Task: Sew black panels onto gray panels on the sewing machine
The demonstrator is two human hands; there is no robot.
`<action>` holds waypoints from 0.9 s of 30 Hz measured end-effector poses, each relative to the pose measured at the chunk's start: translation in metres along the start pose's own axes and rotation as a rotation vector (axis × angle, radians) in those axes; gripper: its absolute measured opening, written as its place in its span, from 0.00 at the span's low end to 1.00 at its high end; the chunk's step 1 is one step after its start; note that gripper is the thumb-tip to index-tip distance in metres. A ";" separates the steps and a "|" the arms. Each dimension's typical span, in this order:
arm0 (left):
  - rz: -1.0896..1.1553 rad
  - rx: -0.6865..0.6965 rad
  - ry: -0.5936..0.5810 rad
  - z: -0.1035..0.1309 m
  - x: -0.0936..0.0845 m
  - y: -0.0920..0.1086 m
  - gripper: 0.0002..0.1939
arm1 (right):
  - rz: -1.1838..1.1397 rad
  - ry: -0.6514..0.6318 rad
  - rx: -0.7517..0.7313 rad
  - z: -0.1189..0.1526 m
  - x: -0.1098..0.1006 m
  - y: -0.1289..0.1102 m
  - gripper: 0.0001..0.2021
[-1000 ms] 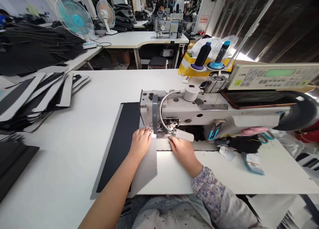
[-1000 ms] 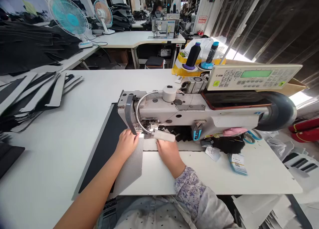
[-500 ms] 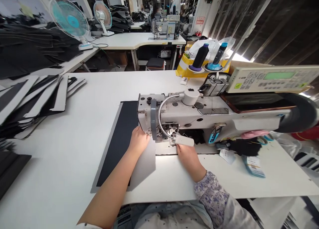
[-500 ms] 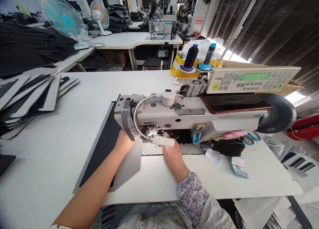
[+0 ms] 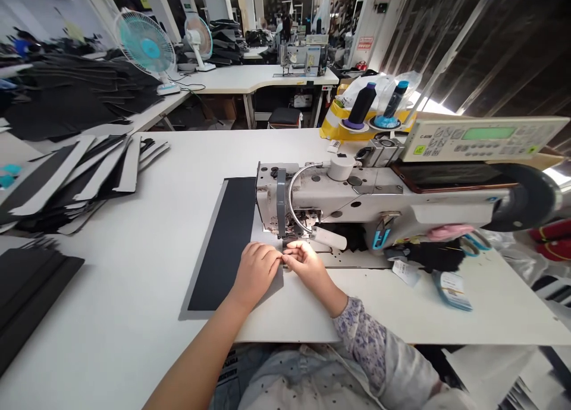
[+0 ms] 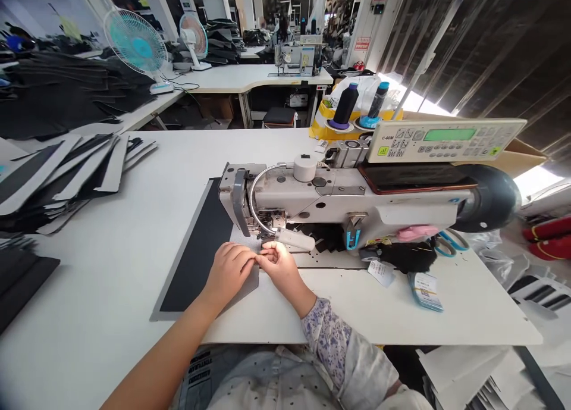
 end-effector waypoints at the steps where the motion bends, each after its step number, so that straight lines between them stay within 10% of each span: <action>1: -0.027 0.014 0.018 0.001 -0.001 0.000 0.10 | 0.001 -0.032 0.013 -0.001 0.002 0.001 0.16; 12: -0.194 -0.025 -0.048 -0.014 0.026 -0.022 0.09 | 1.061 -0.121 -0.461 -0.016 0.017 -0.037 0.12; 27: -0.156 -0.099 -0.066 -0.011 0.032 -0.032 0.14 | 1.069 -0.062 -0.410 -0.027 0.006 -0.031 0.15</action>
Point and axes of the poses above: each hand's wrist, its own z-axis away from the middle knuckle, its own x-axis out of the palm, y = z × x, the point moved 10 cm from there along -z, towards the middle knuckle, and after that the axes turned 4 degrees about -y, right-handed, at the moved point
